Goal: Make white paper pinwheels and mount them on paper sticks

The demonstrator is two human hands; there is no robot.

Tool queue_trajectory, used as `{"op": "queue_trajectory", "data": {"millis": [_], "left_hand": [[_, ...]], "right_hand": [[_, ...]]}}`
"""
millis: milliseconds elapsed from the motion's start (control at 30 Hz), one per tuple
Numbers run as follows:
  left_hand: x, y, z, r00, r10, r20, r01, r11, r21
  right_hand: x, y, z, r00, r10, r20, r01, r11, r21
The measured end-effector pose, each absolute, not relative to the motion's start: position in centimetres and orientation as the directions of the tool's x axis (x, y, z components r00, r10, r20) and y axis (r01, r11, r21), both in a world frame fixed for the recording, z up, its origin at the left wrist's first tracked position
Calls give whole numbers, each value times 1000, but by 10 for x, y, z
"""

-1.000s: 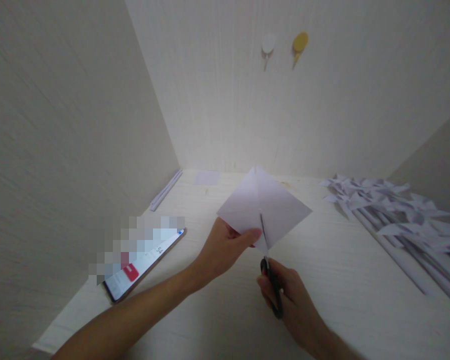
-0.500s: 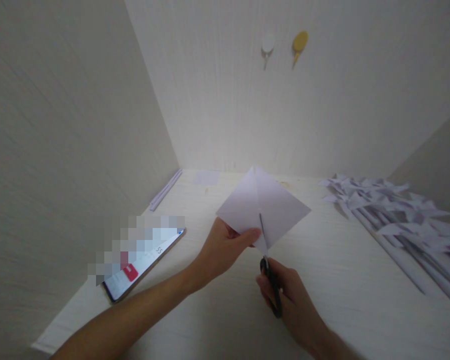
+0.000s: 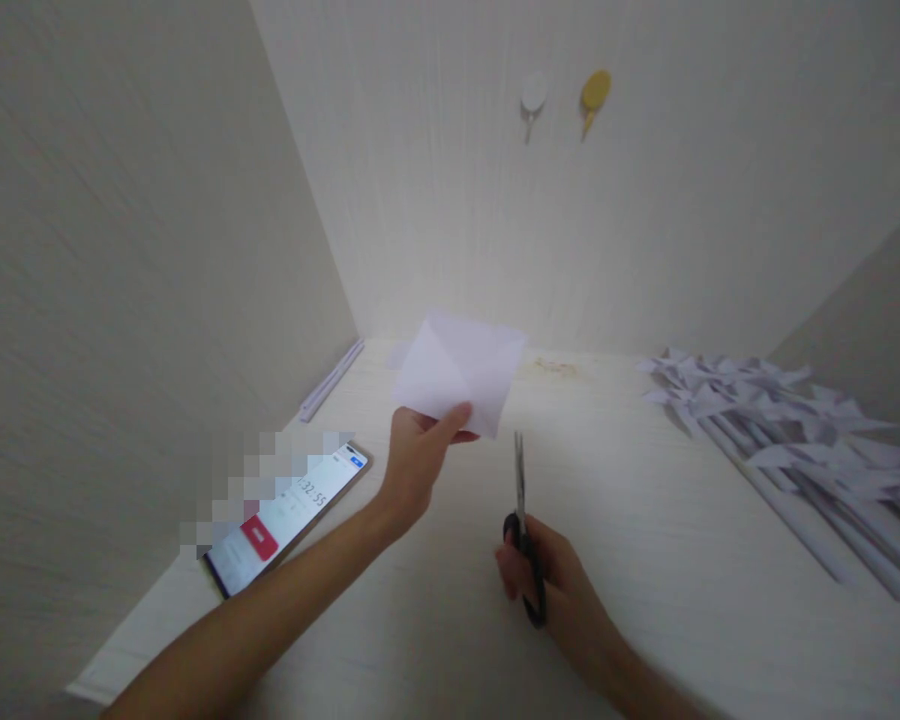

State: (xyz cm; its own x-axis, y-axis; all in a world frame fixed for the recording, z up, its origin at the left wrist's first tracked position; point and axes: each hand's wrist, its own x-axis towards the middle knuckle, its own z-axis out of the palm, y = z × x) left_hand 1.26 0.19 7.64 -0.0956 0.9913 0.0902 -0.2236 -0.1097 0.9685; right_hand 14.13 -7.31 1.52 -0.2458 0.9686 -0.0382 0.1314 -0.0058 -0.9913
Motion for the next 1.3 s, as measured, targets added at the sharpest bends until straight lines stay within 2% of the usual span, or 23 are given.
{"op": "queue_trajectory", "data": {"millis": [100, 267, 500, 667, 967, 1167, 1300], "left_hand": [[16, 0, 67, -99, 993, 57, -195, -76, 978], [24, -14, 46, -3, 1000, 15, 2, -15, 1000], [19, -19, 28, 11, 1000, 15, 74, -16, 997], [20, -18, 21, 5, 999, -52, 90, 51, 995], [17, -19, 20, 80, 995, -57, 140, 45, 989], [14, -19, 16, -1, 997, -74, 117, 73, 990], [15, -18, 14, 1, 995, -98, 81, 97, 992]], "right_hand": [[141, -65, 17, -94, 996, 2, 24, 4, -1000], [142, -50, 20, 145, 989, -8, -52, 0, -999], [140, -41, 13, 239, 971, -22, -61, -8, -998], [141, -37, 9, 208, 978, 3, -58, 16, -998], [143, -38, 14, 153, 988, -19, -14, -17, -1000], [144, -39, 17, 96, 994, -56, -70, -49, -996], [144, -40, 16, 56, 997, -58, -86, -53, -995]]}}
